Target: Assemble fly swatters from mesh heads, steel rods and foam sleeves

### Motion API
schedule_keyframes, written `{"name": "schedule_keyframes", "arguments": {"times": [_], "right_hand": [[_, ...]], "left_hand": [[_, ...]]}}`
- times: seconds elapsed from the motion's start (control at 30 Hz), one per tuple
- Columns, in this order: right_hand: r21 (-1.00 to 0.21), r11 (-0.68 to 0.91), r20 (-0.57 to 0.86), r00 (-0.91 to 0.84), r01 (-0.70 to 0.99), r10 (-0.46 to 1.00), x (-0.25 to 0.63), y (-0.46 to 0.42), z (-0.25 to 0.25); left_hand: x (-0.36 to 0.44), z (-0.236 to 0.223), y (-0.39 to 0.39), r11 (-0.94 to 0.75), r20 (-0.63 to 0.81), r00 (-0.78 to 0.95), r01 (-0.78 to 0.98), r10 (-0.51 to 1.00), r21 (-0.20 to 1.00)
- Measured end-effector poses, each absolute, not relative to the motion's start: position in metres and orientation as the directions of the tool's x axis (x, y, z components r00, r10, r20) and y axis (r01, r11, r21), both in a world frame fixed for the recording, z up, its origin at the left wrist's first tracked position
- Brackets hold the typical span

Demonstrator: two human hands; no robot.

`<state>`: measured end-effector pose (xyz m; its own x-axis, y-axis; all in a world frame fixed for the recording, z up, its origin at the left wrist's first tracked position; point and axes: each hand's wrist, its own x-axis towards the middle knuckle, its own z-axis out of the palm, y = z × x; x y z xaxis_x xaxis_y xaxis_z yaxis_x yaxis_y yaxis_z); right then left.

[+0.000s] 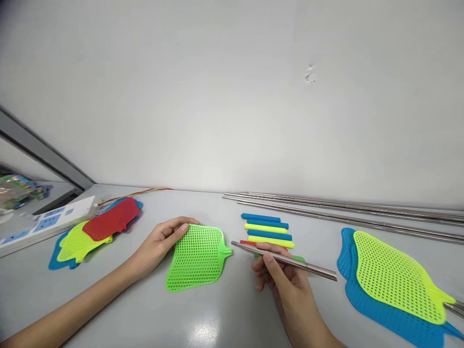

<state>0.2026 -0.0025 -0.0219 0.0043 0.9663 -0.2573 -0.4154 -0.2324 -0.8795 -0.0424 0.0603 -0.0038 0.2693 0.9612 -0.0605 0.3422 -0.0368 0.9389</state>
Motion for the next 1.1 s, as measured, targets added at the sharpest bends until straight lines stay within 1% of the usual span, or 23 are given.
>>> {"name": "schedule_keyframes", "arguments": {"times": [0.2, 0.47, 0.73, 0.93, 1.1], "right_hand": [[-0.875, -0.234, -0.248, -0.022, -0.423, 0.968, 0.2038, -0.0039, -0.0223], [-0.878, -0.23, -0.243, -0.021, -0.42, 0.97, 0.2014, -0.003, -0.0235], [-0.874, -0.2, -0.248, 0.052, -0.442, 0.967, 0.2024, -0.004, -0.0226], [-0.868, -0.211, -0.263, 0.057, -0.449, 0.963, 0.202, -0.0035, -0.0209], [-0.866, -0.202, -0.247, 0.039, -0.458, 0.968, 0.2026, -0.0031, -0.0224]], "left_hand": [[-0.042, -0.0054, 0.0601, -0.036, -0.05, 0.264, 0.312, 0.963, 0.95], [-0.0429, -0.0056, 0.0595, -0.04, -0.056, 0.27, 0.339, 0.961, 0.94], [-0.0422, -0.0057, 0.0594, -0.046, -0.044, 0.259, 0.328, 0.965, 0.944], [-0.0431, -0.0062, 0.0596, -0.032, -0.056, 0.259, 0.322, 0.964, 0.946], [-0.0437, -0.0066, 0.0609, -0.014, -0.075, 0.262, 0.32, 0.962, 0.947]]}}
